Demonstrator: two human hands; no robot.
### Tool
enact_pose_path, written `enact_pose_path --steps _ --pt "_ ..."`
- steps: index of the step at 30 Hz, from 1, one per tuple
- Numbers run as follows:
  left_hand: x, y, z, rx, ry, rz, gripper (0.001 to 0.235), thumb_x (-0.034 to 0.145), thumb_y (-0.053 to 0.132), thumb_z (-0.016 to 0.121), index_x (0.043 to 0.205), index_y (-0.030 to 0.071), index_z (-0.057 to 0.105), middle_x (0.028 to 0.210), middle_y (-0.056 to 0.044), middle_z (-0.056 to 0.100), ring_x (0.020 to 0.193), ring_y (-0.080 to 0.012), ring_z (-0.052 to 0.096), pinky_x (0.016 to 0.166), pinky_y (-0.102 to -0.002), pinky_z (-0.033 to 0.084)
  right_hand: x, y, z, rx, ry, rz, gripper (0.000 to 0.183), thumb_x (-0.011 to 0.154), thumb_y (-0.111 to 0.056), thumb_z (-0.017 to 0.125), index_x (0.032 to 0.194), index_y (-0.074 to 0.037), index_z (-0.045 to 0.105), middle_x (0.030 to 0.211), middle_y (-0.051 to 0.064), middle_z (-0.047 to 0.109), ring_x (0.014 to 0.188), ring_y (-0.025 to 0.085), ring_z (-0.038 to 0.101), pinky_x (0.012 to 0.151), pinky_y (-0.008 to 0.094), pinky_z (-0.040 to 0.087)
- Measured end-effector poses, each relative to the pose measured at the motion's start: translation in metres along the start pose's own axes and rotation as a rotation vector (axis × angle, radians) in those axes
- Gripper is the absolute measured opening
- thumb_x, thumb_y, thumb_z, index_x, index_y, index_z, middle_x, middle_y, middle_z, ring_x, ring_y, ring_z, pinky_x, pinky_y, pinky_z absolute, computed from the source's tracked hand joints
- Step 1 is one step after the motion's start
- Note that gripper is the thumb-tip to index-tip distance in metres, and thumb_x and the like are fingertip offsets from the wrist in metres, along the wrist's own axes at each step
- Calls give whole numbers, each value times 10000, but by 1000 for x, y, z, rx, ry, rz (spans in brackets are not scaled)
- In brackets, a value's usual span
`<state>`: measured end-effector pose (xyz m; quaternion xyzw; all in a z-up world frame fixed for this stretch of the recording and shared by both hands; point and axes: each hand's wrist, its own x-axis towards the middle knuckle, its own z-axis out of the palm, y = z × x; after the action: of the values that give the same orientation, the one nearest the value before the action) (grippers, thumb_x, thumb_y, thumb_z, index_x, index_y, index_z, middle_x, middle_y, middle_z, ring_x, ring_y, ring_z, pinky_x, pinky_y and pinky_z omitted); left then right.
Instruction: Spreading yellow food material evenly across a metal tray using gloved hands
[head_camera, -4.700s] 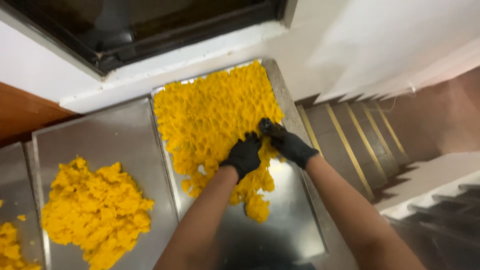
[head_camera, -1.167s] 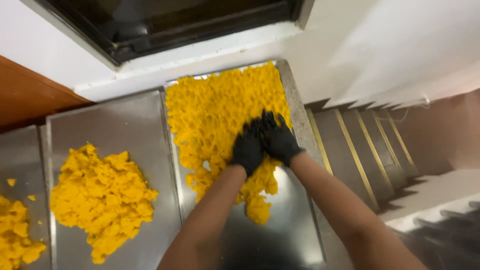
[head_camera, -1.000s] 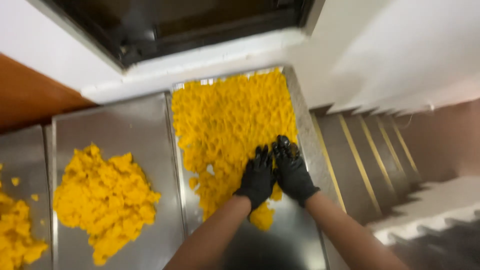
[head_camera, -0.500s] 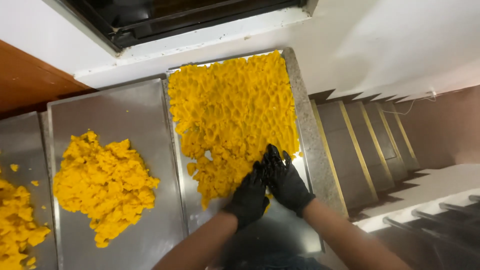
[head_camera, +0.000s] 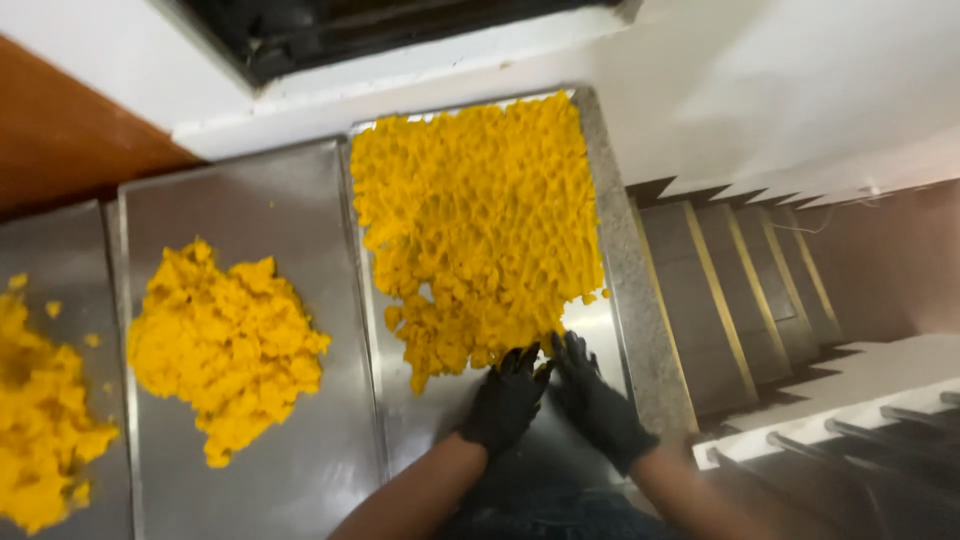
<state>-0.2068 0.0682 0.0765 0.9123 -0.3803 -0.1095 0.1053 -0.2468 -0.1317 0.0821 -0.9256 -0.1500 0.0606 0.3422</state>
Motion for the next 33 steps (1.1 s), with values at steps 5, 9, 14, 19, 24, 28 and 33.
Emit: enact_pose_path --steps 5,9,14,19,24,28,33 --pt "22 -1 -23 -695 236 -91 315 801 140 636 1090 95 756 1072 -158 740 1014 -383 665 935 -446 513 -37 -16 2 259 100 292 741 996 -70 531 1644 -170 186 1728 66 149 1584 277 156 1273 401 179" --pt "68 14 -42 -583 63 -91 606 931 372 684 1495 235 511 1462 -90 580 1376 -274 532 1107 -394 478 -12 -69 -62 216 130 564 666 1005 -196 530 1620 -198 274 1681 75 268 1541 292 259 1239 440 268" --pt "113 17 -41 -27 -6 -47 1234 758 530 815 1652 113 74 1684 -229 177 1494 -450 307 1083 -606 441 37 -74 -91 161 252 762 617 880 -513 733 1421 -245 600 1535 71 538 1371 307 531 1130 469 470" --pt "92 5 -5 160 1 1 772 932 357 633 1615 185 317 1702 -63 244 1550 -345 218 1216 -609 206 18 66 6 -101 137 312 829 850 -363 760 1557 -76 435 1618 227 368 1495 436 302 1267 482 260" --pt "89 14 17 203 101 -72 739 1004 367 522 1648 203 198 1726 -87 196 1528 -396 251 1186 -572 289 17 101 12 -104 115 314 657 891 -396 702 1455 -106 528 1496 186 484 1416 390 407 1231 463 322" --pt "90 18 -19 188 207 -27 476 975 321 507 1444 252 542 1582 -47 444 1467 -340 393 1153 -541 370 19 105 21 -102 68 285 499 938 -434 636 1341 -139 634 1359 141 615 1328 339 525 1191 443 391" --pt "139 -44 31 94 -189 118 748 824 740 461 1471 371 514 1588 126 443 1504 -257 368 1202 -522 310 44 115 -21 -153 62 249 421 984 -472 571 1226 -171 740 1222 96 746 1240 288 644 1150 423 460"
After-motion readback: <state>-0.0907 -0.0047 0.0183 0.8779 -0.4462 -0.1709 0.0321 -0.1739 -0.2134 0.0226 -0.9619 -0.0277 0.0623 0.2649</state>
